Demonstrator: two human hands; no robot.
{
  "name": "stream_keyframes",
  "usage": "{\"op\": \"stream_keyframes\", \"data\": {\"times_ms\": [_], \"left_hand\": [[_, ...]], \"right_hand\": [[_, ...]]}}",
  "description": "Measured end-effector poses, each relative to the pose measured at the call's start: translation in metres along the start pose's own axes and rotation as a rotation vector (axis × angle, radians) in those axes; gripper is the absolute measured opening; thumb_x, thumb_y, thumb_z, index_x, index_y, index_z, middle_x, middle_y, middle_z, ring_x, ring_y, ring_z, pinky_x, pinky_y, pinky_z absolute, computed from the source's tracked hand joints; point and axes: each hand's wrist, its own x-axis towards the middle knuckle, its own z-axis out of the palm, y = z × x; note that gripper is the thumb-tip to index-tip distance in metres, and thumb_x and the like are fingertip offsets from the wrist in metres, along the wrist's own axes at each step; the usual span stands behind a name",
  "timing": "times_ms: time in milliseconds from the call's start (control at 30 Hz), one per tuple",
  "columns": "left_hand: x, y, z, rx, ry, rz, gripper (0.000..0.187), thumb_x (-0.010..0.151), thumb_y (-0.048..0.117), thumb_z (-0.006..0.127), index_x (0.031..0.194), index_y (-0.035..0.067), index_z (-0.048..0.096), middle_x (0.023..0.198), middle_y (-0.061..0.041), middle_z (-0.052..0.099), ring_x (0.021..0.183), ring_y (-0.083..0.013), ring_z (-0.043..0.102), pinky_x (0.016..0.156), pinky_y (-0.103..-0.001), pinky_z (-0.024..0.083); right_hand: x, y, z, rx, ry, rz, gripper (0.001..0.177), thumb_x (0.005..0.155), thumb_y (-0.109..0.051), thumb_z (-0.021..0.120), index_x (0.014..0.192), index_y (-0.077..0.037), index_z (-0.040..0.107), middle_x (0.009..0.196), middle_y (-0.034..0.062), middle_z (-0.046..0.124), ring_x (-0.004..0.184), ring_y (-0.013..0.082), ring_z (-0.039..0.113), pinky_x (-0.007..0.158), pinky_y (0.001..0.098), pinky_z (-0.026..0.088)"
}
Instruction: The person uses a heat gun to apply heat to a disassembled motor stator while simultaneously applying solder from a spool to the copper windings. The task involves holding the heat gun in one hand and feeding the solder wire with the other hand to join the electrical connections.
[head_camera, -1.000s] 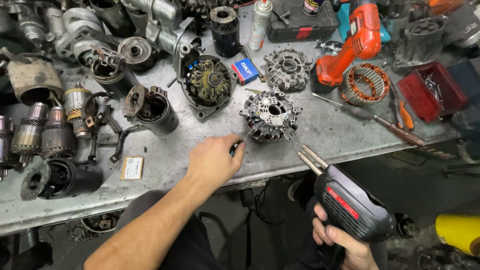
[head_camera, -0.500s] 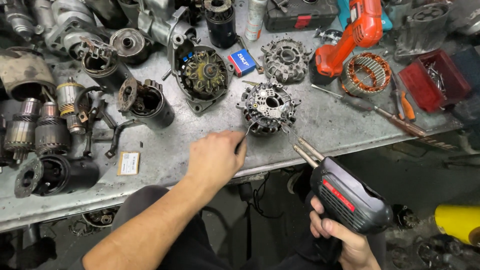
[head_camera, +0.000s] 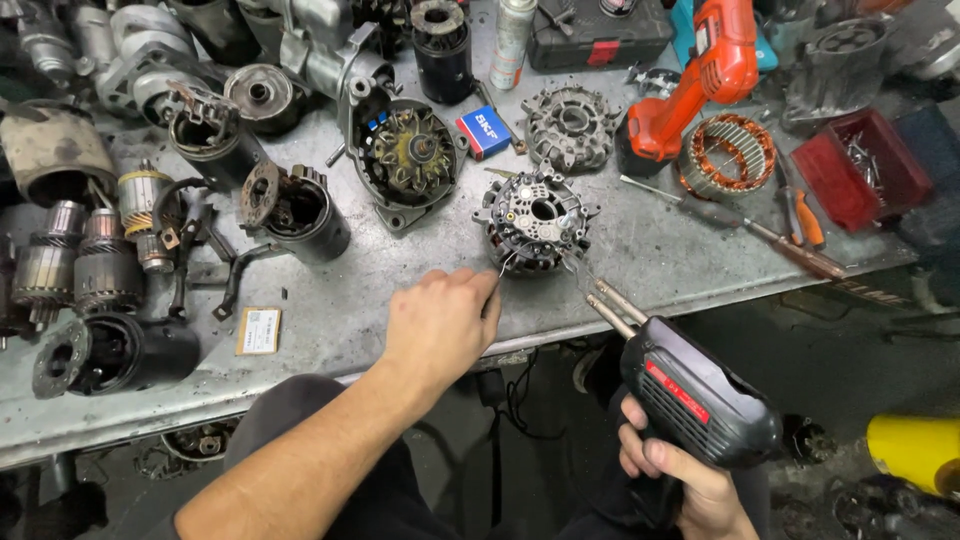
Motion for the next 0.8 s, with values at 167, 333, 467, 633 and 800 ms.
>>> {"op": "stream_keyframes", "data": {"times_ms": [167,333,467,633,800], "left_hand": [[0.0,0.0,0.001,-0.009,0.034,-0.004,0.019,0.091,0.025,0.064,0.079,0.011,0.068,0.079,-0.008,0.071,0.074,-0.0335,0.069,0.058,-0.05,0.055],[0.0,0.0,0.005,-0.03,0.013,-0.031,0.017,0.09,0.025,0.065,0.083,0.011,0.071,0.079,-0.009,0.071,0.075,-0.0343,0.07,0.058,-0.052,0.055],[0.0,0.0,0.007,-0.027,-0.005,-0.035,0.018,0.09,0.026,0.064,0.082,0.011,0.071,0.08,-0.009,0.071,0.076,-0.0347,0.07,0.059,-0.052,0.056],[0.0,-0.003,0.008,-0.05,0.032,-0.045,0.017,0.09,0.026,0.064,0.089,0.012,0.073,0.082,-0.009,0.073,0.076,-0.0345,0.07,0.062,-0.051,0.056],[0.001,0.0,0.003,-0.023,-0.022,-0.068,0.019,0.091,0.028,0.063,0.09,0.013,0.074,0.083,-0.008,0.073,0.078,-0.0335,0.071,0.063,-0.05,0.057]], "right_hand": [[0.003,0.0,0.0,-0.014,-0.027,-0.027,0.081,0.072,-0.008,0.075,0.146,-0.007,0.043,0.1,0.0122,0.056,0.06,0.0151,0.048,0.058,0.0368,0.044],[0.007,-0.003,0.001,-0.032,-0.11,-0.075,0.094,0.074,-0.006,0.078,0.159,-0.013,0.037,0.099,0.0137,0.056,0.058,0.0165,0.048,0.056,0.0383,0.046],[0.008,0.002,-0.006,-0.011,-0.071,-0.025,0.085,0.071,-0.006,0.075,0.148,-0.008,0.04,0.098,0.0122,0.056,0.057,0.0151,0.047,0.056,0.0376,0.045],[0.009,0.007,-0.014,0.035,-0.056,-0.017,0.084,0.072,-0.005,0.073,0.148,-0.008,0.037,0.099,0.0124,0.057,0.058,0.0147,0.047,0.057,0.0382,0.046],[0.011,-0.011,0.012,-0.019,-0.042,-0.063,0.098,0.068,-0.006,0.075,0.156,-0.014,0.032,0.093,0.0149,0.057,0.05,0.0147,0.048,0.049,0.037,0.046]]}}
